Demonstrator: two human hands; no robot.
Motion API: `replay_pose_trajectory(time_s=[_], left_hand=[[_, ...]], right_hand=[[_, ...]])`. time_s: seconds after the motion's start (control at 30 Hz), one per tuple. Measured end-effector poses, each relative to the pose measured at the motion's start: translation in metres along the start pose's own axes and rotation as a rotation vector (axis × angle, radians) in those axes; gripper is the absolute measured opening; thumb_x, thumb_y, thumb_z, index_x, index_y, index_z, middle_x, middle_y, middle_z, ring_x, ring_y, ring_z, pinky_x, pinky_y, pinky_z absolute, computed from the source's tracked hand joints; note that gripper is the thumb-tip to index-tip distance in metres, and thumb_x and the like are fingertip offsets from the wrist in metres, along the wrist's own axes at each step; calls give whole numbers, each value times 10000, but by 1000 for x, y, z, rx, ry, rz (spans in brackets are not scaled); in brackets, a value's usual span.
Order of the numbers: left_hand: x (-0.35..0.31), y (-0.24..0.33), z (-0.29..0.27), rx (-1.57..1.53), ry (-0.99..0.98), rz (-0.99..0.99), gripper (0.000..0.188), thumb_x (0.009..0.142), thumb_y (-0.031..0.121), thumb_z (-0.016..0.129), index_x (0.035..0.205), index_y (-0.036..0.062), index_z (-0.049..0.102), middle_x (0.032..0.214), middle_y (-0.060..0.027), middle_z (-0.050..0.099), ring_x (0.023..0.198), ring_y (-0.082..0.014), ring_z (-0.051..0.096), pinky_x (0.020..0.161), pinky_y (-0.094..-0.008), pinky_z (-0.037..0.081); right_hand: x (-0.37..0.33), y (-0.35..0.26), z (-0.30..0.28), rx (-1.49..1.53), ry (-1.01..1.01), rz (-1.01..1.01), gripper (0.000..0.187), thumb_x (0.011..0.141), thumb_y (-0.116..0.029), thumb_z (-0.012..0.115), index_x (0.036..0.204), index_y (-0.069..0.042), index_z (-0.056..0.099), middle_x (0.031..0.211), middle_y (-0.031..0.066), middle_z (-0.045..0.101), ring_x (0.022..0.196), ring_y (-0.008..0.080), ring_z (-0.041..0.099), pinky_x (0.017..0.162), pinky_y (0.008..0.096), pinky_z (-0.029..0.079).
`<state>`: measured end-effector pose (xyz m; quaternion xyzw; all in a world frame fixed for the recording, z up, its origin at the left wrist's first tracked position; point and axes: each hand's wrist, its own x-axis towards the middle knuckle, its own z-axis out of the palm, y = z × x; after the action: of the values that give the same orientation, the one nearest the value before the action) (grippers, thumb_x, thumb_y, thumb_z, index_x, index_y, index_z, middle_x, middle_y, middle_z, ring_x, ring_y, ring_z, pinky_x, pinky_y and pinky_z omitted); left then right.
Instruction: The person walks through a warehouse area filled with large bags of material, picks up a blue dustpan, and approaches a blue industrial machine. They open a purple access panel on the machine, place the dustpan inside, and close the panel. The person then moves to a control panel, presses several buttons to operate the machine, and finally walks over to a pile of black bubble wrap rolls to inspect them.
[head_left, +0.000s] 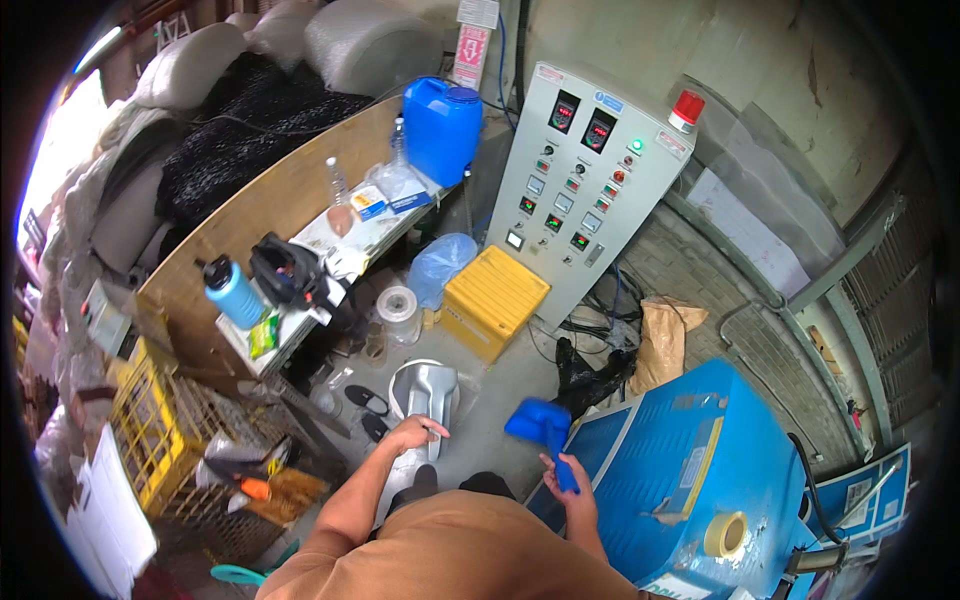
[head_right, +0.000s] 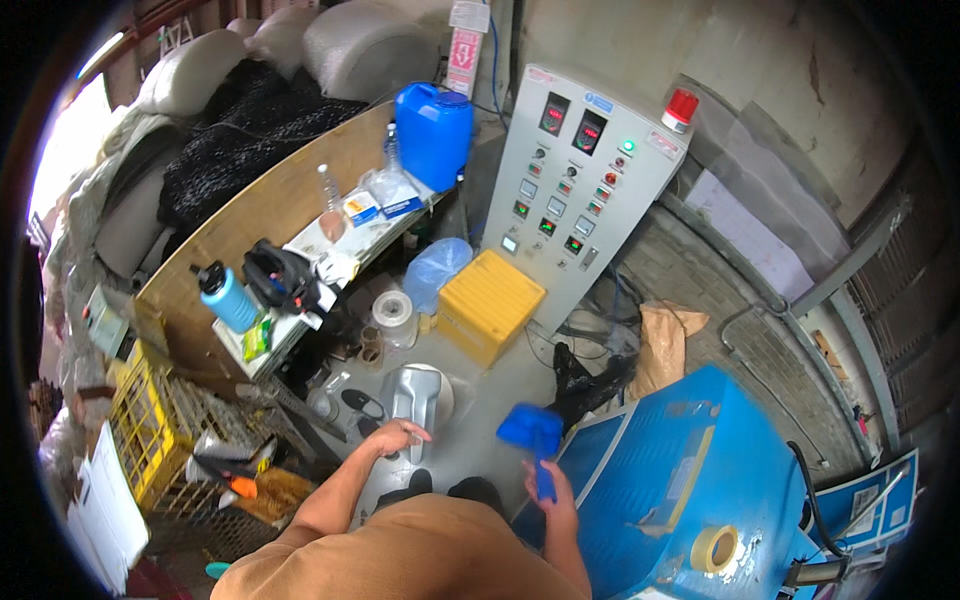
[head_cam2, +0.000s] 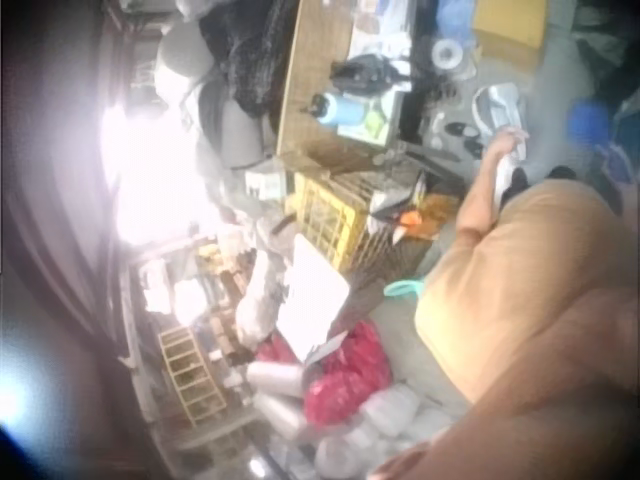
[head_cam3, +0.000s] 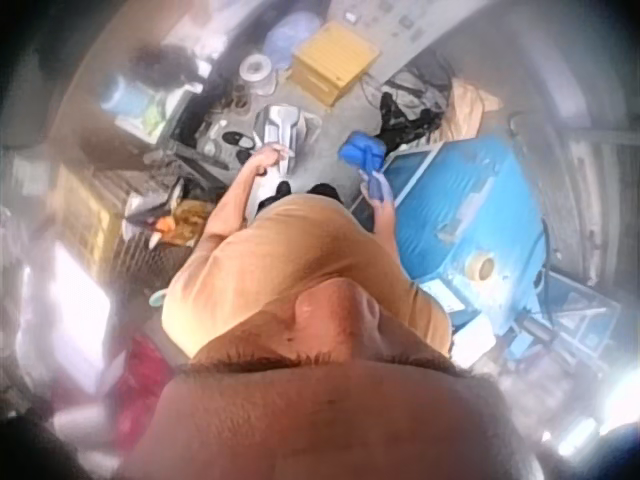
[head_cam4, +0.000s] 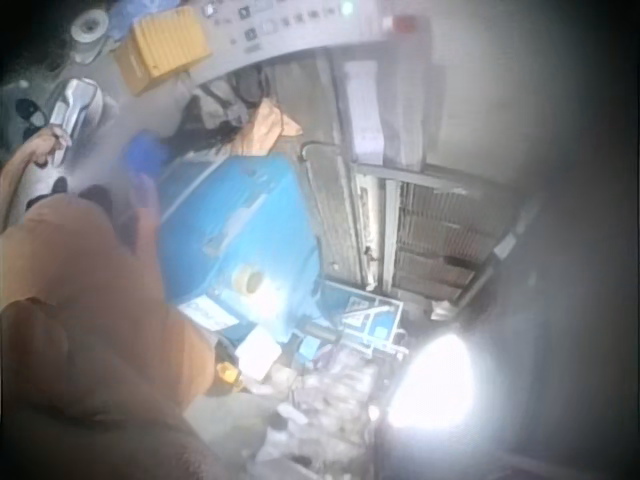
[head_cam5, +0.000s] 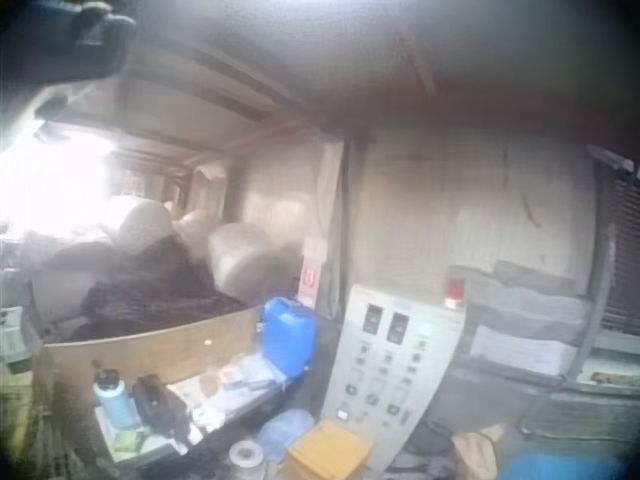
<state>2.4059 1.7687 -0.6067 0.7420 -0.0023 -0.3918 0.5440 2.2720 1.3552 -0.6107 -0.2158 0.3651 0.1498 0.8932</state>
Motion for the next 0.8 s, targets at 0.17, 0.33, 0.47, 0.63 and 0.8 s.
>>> replay_pose_trajectory(time_s=[0.17,0.33,0.47,0.63,0.8], left_hand=[[114,45,-39,-3,49,85,288,790,-25,640,997,116,782,1121,-92,622,991,-237,605,860,-292,482],[236,68,-43,178,125,70,339,732,-54,553,1011,6,735,875,-37,746,723,-131,651,664,-295,527],[354,59,-54,305,188,54,350,746,32,539,965,148,786,936,-37,754,769,-149,691,709,-296,540],[487,108,-57,347,208,-209,282,798,164,550,893,271,793,1035,-40,733,1056,-241,661,930,-330,509],[631,116,-60,404,296,61,257,844,212,553,963,261,776,1120,-85,701,1055,-271,657,906,-354,521]], right_hand=[[15,-55,47,-528,57,-33,301,799,-57,630,1090,18,604,990,155,640,708,208,621,623,303,526],[94,-156,69,-1077,316,-220,258,764,-100,680,1000,-7,633,785,96,632,650,195,615,579,298,483],[142,-232,126,-1592,416,-191,338,756,-247,775,966,-1,678,772,129,669,654,182,642,631,335,501],[207,-294,103,-1685,319,-199,442,735,-293,811,1026,15,684,783,109,667,642,159,625,599,326,496],[266,-337,109,-1605,251,-110,448,736,-228,815,1103,-13,675,804,111,676,675,143,646,614,297,513]])
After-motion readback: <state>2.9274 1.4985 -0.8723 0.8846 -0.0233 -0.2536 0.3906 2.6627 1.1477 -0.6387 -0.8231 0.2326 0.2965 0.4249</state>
